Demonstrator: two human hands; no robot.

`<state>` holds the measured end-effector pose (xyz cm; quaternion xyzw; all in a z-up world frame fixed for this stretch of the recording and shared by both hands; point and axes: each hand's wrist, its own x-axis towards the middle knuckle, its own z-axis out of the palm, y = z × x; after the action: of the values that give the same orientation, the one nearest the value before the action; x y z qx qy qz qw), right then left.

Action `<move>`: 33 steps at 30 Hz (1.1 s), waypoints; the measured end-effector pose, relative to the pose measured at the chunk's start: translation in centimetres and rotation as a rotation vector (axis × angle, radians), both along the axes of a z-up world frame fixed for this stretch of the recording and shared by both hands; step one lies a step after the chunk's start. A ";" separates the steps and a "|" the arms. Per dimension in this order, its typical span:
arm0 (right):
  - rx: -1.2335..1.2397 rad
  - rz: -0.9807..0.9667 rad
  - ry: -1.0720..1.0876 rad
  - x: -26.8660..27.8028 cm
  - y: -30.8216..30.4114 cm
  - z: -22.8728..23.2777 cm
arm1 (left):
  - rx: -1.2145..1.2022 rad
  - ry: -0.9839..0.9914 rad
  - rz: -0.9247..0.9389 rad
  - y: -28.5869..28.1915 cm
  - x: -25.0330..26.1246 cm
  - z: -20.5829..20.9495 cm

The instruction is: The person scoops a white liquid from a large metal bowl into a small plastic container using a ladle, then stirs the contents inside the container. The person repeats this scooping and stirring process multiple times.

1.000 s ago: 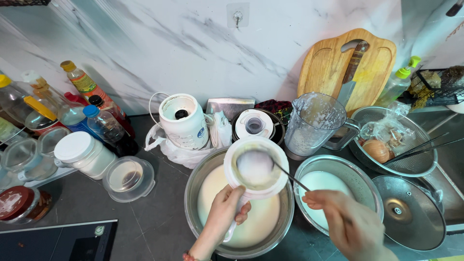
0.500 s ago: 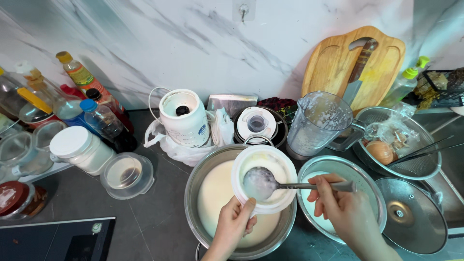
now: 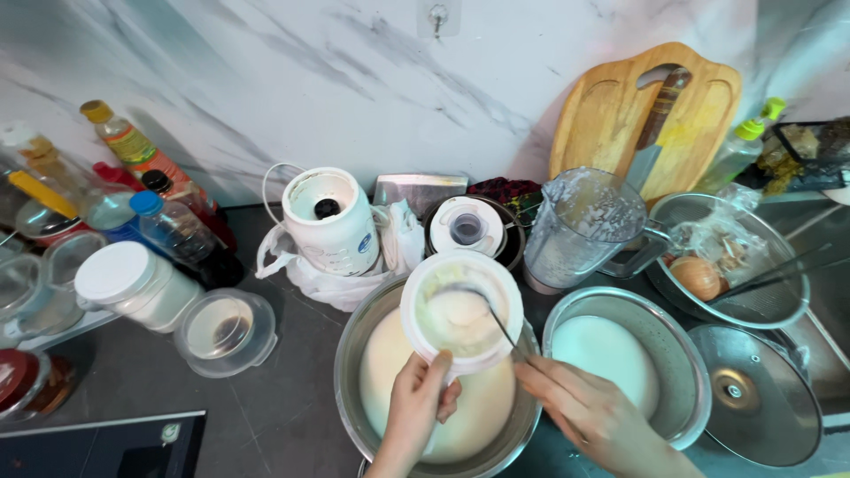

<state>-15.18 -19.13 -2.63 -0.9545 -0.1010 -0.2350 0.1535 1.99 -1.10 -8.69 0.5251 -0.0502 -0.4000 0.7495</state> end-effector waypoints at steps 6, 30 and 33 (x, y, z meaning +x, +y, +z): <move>-0.072 0.036 -0.203 0.8 0.8 4.4 | 0.028 0.133 0.011 0.0 0.5 1.1; -0.121 -0.321 0.067 0.6 -2.1 -2.2 | 0.040 -0.121 -0.150 0.6 -3.0 -0.5; 0.190 -0.018 0.069 1.1 0.2 2.5 | 0.019 0.035 -0.054 -0.1 -2.6 -2.6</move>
<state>-14.08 -18.90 -0.16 -0.9439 -0.0646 -0.2119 0.2447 -0.59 -1.17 -11.34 0.5238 -0.0476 -0.4297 0.7340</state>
